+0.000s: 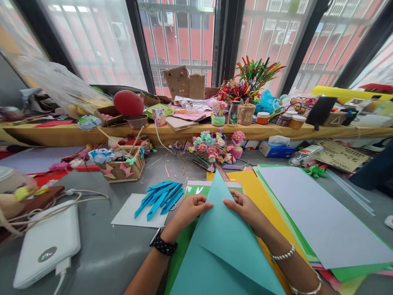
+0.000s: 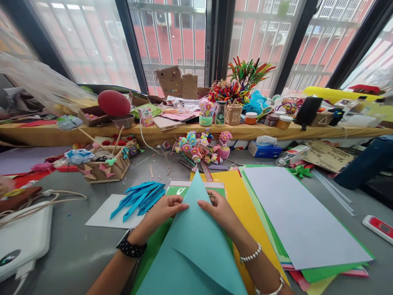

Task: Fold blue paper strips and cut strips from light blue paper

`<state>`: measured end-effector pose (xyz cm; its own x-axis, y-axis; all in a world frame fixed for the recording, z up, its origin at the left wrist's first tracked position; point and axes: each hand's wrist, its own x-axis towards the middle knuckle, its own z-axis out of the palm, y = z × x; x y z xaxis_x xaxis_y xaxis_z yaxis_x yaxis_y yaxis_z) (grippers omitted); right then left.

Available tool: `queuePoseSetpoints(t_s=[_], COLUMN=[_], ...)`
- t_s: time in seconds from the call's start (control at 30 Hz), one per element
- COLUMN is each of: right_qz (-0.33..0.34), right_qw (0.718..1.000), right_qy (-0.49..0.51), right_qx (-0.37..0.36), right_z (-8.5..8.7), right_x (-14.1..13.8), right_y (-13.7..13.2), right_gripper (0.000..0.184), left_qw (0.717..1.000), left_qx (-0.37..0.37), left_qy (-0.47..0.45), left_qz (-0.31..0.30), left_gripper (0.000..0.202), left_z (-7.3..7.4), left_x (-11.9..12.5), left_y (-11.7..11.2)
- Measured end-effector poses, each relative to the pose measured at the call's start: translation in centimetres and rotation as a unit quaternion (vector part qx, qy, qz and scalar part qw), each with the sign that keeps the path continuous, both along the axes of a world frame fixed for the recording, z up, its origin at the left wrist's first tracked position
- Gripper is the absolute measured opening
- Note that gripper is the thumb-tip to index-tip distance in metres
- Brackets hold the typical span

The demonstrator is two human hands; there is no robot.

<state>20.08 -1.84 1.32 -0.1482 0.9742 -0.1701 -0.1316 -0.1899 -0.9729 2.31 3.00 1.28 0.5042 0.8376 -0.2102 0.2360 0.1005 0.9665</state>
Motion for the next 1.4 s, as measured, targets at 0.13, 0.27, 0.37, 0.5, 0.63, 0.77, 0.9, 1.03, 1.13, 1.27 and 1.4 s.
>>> queuePoseSetpoints(t_s=[0.13, 0.27, 0.37, 0.5, 0.63, 0.77, 0.9, 1.03, 1.13, 1.27, 1.4], right_qz=[-0.019, -0.029, -0.028, -0.032, -0.035, -0.037, -0.021, -0.017, -0.049, -0.065, -0.054], right_qw=[1.000, 0.999, 0.999, 0.999, 0.998, 0.999, 0.999, 0.999, 0.998, 0.997, 0.997], right_qy=[-0.011, -0.021, -0.025, -0.033, -0.042, -0.038, -0.017, 0.028, 0.025, 0.025, 0.036], right_qx=[-0.002, 0.004, 0.003, -0.002, -0.006, -0.009, -0.020, -0.034, -0.035, -0.036, -0.032], right_z=[-0.2, -0.5, -0.5, -0.6, -0.7, -0.8, -0.5, -0.2, -0.4, -0.7, -0.4], right_x=[0.1, 0.1, 0.2, 0.2, 0.2, 0.1, 0.1, 0.3, 0.5, 0.8, 0.5], right_y=[0.0, 0.2, 0.2, 0.3, 0.3, 0.3, 0.2, 0.3, 0.5, 0.5, 0.3], right_gripper=[0.041, 0.043, 0.043, 0.045, 0.046, 0.046, 0.045, 0.036, 0.036, 0.037, 0.037], left_qw=[1.000, 1.000, 1.000, 0.999, 0.999, 0.999, 0.998, 0.995, 0.988, 0.980, 0.980], left_qx=[-0.004, -0.007, -0.011, -0.016, -0.021, -0.020, -0.014, -0.012, -0.028, -0.052, -0.050], left_qy=[0.008, 0.018, 0.027, 0.033, 0.036, 0.041, 0.048, 0.056, 0.057, 0.060, 0.047], left_qz=[0.003, 0.008, 0.011, 0.003, -0.009, -0.018, -0.036, -0.083, -0.139, -0.183, -0.185], left_gripper=[0.037, 0.035, 0.035, 0.035, 0.036, 0.036, 0.037, 0.036, 0.034, 0.035, 0.035], left_z=[0.3, 0.4, 0.3, 0.1, -0.1, -0.1, -0.1, -0.1, 0.0, 0.3, 0.5], left_x=[0.1, 0.1, 0.0, -0.1, -0.1, -0.2, -0.3, -0.3, -0.1, 0.0, 0.2], left_y=[-0.2, -0.3, -0.3, -0.1, -0.1, -0.1, 0.1, -0.2, -0.8, -1.2, -1.3])
